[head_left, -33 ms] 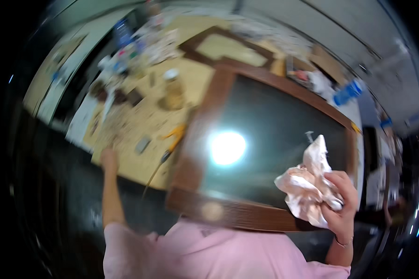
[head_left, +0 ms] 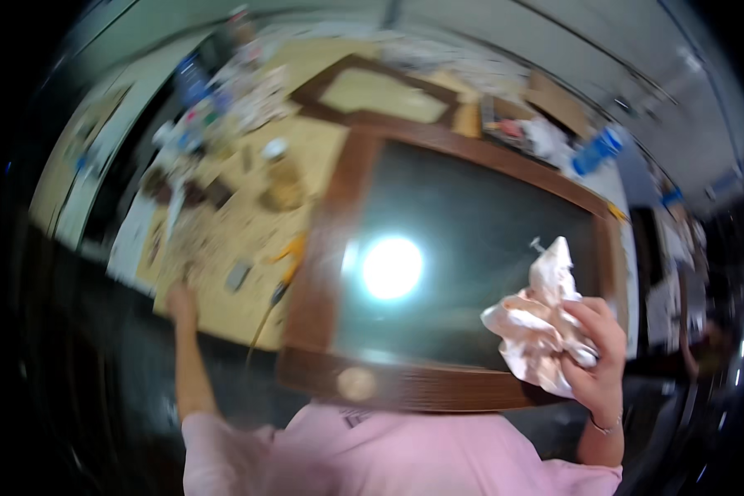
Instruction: The person wipes the glass of a wooden cabinet door with a cloth and uses a scraping tool and sanding block to clean and smooth the wooden surfaces.
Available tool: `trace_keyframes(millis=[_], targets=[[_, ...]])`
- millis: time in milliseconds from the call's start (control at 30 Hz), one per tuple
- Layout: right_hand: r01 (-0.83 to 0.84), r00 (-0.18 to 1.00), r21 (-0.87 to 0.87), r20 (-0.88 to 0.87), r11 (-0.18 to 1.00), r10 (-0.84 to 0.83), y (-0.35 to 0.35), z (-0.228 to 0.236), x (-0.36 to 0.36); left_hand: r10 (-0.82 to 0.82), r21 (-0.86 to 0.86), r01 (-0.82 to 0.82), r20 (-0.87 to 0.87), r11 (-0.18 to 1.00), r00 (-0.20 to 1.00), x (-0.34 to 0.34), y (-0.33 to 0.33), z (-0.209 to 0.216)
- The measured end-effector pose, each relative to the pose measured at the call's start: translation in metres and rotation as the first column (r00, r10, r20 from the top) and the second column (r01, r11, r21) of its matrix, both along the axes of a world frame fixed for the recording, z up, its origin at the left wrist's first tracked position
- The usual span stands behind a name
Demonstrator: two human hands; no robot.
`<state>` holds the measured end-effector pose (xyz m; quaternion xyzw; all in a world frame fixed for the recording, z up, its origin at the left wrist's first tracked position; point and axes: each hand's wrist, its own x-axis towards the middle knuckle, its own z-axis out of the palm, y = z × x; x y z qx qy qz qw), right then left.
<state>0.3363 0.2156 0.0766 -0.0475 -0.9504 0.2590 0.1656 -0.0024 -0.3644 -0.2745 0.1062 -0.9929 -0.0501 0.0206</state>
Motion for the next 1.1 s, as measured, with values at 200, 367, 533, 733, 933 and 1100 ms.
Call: trace_keyframes(millis=[200,367,533,733,933,1100], targets=[[0.259,0.965,0.287,-0.026,0.922,-0.263,-0.003,-0.017,0.027,-0.274,0.526,0.679,-0.649,0.512,0.709,-0.057,0.142,0.181],[0.373,0.924,0.225,-0.181,0.900,-0.337,-0.001,-0.034,0.044,-0.782,0.397,0.897,-0.615,-0.192,0.104,0.059,0.412,0.343],[0.395,0.906,0.155,-0.231,0.905,-0.356,-0.016,-0.038,0.039,-0.808,0.266,0.882,-0.559,-0.388,-0.187,0.076,0.531,0.324],[0.395,0.899,0.137,-0.261,0.908,-0.352,-0.013,-0.038,0.042,-0.741,-0.024,0.948,-0.616,-0.319,-0.265,0.068,0.597,0.299],[0.370,0.906,0.106,-0.259,0.923,-0.334,-0.008,-0.040,0.044,-0.709,-0.166,0.934,-0.613,-0.317,-0.349,0.068,0.606,0.295],[0.359,0.910,0.103,-0.262,0.928,-0.323,-0.007,-0.041,0.045,-0.771,0.093,0.943,-0.603,-0.320,-0.203,0.069,0.605,0.296]])
